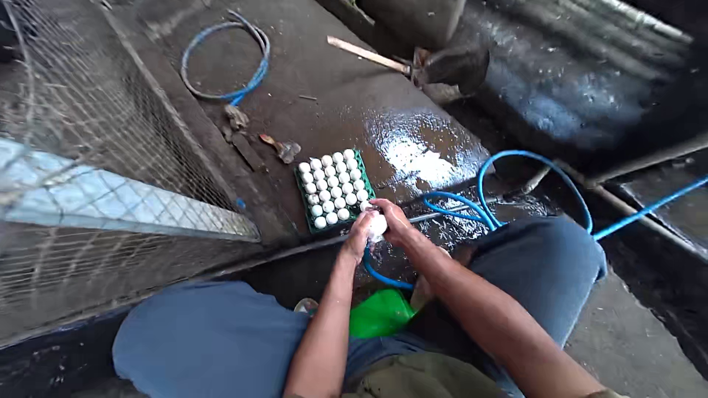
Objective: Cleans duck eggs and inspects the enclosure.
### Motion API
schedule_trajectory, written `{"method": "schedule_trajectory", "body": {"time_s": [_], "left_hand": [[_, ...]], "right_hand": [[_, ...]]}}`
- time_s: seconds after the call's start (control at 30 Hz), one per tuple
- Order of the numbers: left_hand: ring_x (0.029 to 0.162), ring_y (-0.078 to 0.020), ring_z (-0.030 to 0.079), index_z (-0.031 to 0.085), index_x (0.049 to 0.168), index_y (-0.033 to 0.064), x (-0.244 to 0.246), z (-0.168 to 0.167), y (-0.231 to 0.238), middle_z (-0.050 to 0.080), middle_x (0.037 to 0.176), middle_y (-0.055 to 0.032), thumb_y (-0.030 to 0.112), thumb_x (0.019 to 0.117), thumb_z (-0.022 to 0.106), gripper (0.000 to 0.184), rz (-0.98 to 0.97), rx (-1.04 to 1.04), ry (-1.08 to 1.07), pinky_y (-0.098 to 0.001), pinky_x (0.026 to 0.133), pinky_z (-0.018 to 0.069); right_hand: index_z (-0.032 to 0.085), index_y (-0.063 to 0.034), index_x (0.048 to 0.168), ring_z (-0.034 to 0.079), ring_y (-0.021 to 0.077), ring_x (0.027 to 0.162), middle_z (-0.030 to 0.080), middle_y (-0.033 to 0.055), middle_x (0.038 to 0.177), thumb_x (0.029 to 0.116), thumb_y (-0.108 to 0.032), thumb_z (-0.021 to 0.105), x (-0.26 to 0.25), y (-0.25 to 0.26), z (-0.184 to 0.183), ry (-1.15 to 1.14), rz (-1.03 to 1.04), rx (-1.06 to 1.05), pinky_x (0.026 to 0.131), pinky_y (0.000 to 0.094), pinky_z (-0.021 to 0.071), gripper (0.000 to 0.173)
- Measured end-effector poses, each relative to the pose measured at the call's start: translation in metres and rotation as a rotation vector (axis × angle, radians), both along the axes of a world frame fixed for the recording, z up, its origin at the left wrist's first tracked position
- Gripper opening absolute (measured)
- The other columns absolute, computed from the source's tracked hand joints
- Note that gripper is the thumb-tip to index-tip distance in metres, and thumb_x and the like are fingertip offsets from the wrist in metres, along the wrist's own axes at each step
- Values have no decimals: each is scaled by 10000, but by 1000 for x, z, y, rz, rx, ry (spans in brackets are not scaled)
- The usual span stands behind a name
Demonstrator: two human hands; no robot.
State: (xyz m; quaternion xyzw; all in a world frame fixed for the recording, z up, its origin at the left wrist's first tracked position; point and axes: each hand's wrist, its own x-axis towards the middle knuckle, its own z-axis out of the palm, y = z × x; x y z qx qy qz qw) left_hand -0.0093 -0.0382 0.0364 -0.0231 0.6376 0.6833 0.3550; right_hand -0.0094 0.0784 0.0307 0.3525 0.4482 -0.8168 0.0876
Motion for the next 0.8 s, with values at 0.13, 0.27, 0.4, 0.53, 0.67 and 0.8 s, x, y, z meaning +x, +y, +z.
{"method": "schedule_trajectory", "body": {"time_s": [0.13,0.27,0.4,0.53,0.67,0.8], "left_hand": [[1176,-191,579,463,1419,7,-1,-9,7,578,1325,-164,276,1121,337,421,151,23,101,-392,1010,491],[984,-149,586,514,1341,-18,-2,-3,9,602,1166,-137,240,1120,234,440,116,-111,179,-337,854,506],[447,-57,430,526,1114,75,-6,-16,8,520,643,9,268,1091,212,370,117,17,32,-204,420,389],[464,-74,468,533,1074,99,-18,-17,7,541,649,2,308,1123,172,421,166,101,-85,-207,438,424],[650,-125,631,513,1225,42,-29,-21,-4,625,785,-42,233,1120,254,339,190,78,-81,-267,638,570],[904,-196,696,476,1326,-26,-56,-33,-9,687,1004,-129,136,1109,326,310,208,24,-63,-358,876,585]], "right_hand": [[608,-7,1304,658,253,1007,677,177,1132,1086,-198,385,12,-10,8,143,111,541,887,458,543,366],[454,-45,1488,663,319,1114,644,227,1280,1082,-208,425,18,-14,5,146,196,633,956,518,536,439],[345,-107,1548,682,299,862,650,236,1109,1097,-203,402,7,5,-20,-89,158,301,757,468,582,465],[408,-64,1503,692,266,848,641,224,1185,1062,-128,475,19,20,-39,-153,507,282,757,417,593,451],[508,-88,1421,584,121,651,651,111,1103,1041,-179,565,36,1,-39,62,874,190,563,291,502,396],[571,-87,1367,570,155,675,636,119,1056,1091,-363,490,40,-12,-53,124,833,237,617,338,507,399]]}}
